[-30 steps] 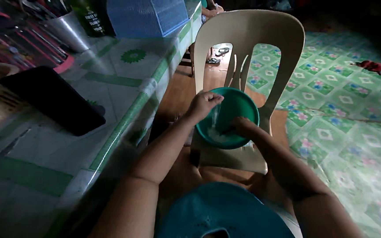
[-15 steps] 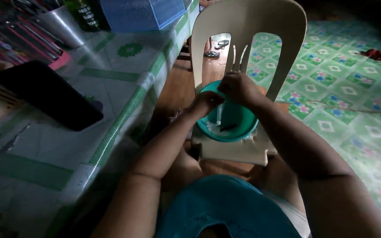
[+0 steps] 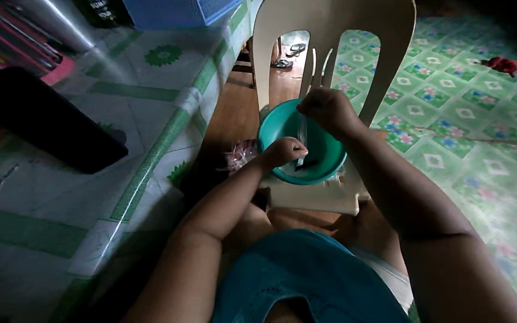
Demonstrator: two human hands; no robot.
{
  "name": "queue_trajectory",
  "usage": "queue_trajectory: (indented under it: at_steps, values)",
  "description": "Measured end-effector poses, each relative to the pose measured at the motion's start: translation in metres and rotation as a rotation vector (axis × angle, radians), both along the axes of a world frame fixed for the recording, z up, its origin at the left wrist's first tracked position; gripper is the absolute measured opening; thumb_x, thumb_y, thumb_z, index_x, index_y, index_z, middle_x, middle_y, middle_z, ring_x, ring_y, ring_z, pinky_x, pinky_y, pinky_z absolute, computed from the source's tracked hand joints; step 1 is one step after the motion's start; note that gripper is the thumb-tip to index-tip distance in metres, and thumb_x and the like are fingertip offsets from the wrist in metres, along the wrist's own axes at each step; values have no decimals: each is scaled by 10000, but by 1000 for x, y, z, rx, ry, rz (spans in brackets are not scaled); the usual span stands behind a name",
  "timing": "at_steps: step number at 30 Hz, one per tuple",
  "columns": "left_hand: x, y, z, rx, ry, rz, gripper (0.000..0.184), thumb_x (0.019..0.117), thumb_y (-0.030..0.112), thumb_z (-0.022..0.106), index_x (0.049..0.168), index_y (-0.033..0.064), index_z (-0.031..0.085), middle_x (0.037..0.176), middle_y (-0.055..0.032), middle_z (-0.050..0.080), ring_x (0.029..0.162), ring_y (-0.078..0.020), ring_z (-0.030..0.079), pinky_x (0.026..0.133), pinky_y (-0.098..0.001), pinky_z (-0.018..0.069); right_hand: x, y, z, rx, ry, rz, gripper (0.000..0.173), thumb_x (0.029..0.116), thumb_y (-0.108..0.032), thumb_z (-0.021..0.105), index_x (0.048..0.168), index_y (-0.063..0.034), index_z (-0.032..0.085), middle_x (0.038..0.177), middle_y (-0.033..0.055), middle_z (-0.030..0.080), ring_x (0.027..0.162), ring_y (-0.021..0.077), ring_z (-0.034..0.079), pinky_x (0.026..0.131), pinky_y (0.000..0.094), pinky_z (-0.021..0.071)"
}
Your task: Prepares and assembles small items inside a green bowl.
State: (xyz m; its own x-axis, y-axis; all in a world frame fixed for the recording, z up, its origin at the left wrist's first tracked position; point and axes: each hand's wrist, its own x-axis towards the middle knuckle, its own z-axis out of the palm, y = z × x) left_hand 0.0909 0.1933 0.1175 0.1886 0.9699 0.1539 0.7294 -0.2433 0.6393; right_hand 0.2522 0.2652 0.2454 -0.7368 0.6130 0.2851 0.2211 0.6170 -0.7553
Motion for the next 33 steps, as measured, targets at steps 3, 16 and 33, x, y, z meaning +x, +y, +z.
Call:
queue_trajectory:
  at_steps: [3,16,33]
  values:
    - [-4,2,-6,18,-11,-35,244,1016,194,616,1080,23,778,1095,-145,740,1112,-240,672,1023,-400,499,-2,-4,2,-78,34,9,145,990,-169,675,991,-26,697,855,29,674,749,61,619,737,273,537]
    - [-17,-1,-5,-190,16,-52,240,1012,214,630,1037,34,785,1119,-138,725,1142,-246,643,1027,-442,478,-10,-8,10,20,49,34,154,986,-195,681,967,-44,706,842,19,672,730,51,604,711,267,516]
    - [60,-11,54,709,-229,219,83,827,107,826,866,51,779,928,-69,704,1025,-159,654,962,-320,532,35,-14,-162,111,109,-177,197,940,-109,640,1014,38,749,1080,212,732,1085,393,681,979,612,495]
